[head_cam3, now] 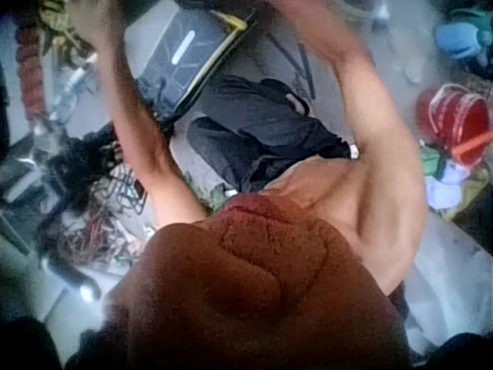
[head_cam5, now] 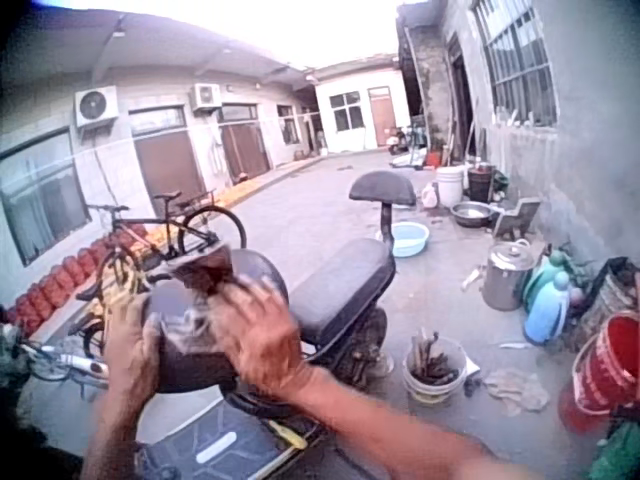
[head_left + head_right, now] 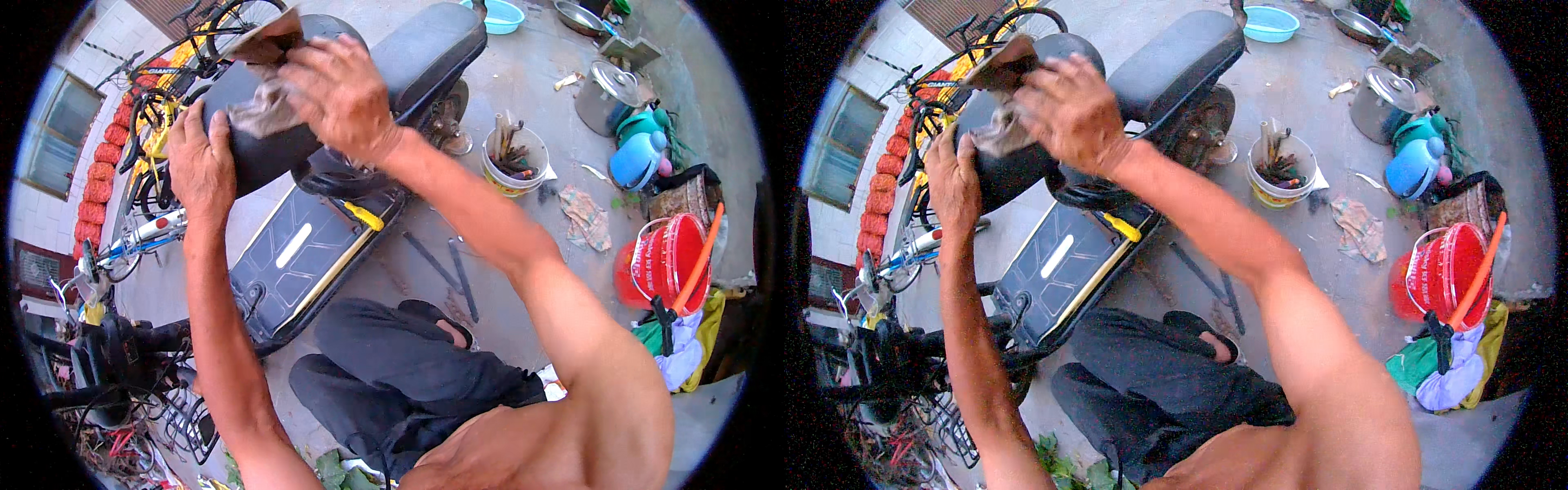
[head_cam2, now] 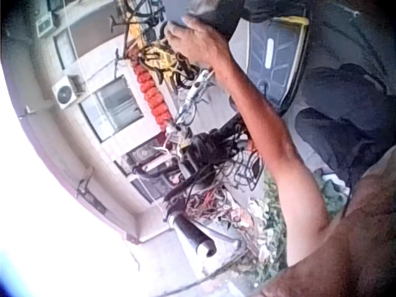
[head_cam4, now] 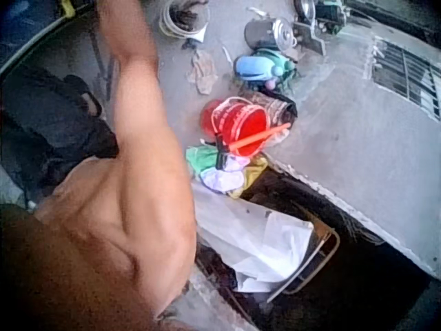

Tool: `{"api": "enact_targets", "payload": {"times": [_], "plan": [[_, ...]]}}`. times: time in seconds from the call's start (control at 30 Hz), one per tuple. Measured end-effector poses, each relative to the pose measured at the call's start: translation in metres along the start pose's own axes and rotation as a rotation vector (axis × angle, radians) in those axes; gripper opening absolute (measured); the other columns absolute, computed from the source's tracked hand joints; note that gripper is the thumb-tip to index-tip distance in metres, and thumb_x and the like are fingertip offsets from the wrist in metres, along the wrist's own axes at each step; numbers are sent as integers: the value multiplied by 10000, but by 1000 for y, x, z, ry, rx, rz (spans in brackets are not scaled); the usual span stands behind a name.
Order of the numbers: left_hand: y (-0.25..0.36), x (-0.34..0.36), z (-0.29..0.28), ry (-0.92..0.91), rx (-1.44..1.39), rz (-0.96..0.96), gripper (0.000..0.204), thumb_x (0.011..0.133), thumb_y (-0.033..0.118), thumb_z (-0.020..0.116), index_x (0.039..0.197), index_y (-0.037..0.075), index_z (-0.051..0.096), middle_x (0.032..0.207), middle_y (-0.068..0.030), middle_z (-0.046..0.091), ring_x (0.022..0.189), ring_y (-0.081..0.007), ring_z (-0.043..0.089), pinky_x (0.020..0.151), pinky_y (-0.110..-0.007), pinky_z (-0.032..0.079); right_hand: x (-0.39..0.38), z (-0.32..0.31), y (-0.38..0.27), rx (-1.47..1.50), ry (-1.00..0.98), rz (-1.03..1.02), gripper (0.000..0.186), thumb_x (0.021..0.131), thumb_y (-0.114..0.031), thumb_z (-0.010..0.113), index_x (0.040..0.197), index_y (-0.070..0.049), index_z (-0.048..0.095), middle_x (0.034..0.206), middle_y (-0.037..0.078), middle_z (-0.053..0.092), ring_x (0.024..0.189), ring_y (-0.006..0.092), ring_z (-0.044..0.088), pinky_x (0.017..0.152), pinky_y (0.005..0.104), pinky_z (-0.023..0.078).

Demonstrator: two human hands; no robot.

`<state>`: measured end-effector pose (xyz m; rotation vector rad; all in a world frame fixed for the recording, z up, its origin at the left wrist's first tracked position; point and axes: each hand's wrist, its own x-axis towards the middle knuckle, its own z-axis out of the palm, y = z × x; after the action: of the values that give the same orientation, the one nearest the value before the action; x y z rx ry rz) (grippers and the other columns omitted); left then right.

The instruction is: The person uses a yellow screwdriver to tighten screws on the floorboard of an electric scooter. They then test the handlebars and front basket by moving them. Finally, they wipe the scooter's seat with a cloth.

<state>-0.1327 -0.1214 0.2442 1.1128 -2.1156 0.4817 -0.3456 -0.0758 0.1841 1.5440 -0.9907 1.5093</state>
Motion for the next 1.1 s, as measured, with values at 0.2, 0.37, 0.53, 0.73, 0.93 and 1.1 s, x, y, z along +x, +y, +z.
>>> {"api": "enact_targets", "payload": {"times": [0.2, 0.37, 0.53, 0.73, 0.93, 1.1], "plan": [[-4, -4, -4, 0, 1, -36, 508, 985, 403, 403, 1301, 22, 520, 1287, -237, 512, 1208, -371, 476, 1040, -425, 344, 19, 26, 41, 42, -140, 646, 327, 915, -309, 493, 954, -70, 713, 987, 167, 689, 915, 379, 649, 850, 469, 495], [-4, -2, 1, 47, -5, 6, 488, 975, 396, 430, 1291, 37, 530, 1303, -228, 508, 1227, -371, 468, 1050, -424, 348, 53, 25, 68, -134, -379, 472, 306, 879, -277, 491, 871, -78, 722, 897, 192, 692, 875, 367, 667, 771, 474, 531], [-15, -4, -1, 35, -72, -41, 510, 963, 404, 450, 1289, 16, 514, 1290, -235, 510, 1208, -381, 474, 1032, -436, 351, 63, 75, -22, 8, -614, 137, 182, 791, -211, 577, 858, -75, 679, 894, 160, 683, 830, 351, 666, 737, 455, 541], [-43, -44, -35, 46, -808, -384, 484, 912, 178, 555, 1348, -2, 449, 1313, -158, 522, 1222, -246, 490, 1048, -352, 347, 66, 62, -103, 422, -133, -71, 243, 796, -257, 601, 861, -44, 699, 811, 144, 685, 794, 326, 669, 762, 469, 509], [-62, -74, -49, 50, -616, -407, 453, 902, 104, 577, 1323, -27, 475, 1300, -170, 518, 1205, -258, 507, 1036, -348, 377, 96, 74, -21, 28, -926, 190, 260, 821, -237, 556, 906, -45, 709, 962, 157, 701, 903, 325, 679, 795, 467, 517], [-43, -52, -55, 24, -413, -280, 472, 921, 258, 572, 1293, -25, 506, 1294, -227, 504, 1212, -335, 498, 1031, -391, 373, 98, 54, 67, -236, -867, 530, 291, 823, -209, 553, 1019, -76, 721, 1045, 166, 696, 992, 325, 671, 845, 449, 522]]}}
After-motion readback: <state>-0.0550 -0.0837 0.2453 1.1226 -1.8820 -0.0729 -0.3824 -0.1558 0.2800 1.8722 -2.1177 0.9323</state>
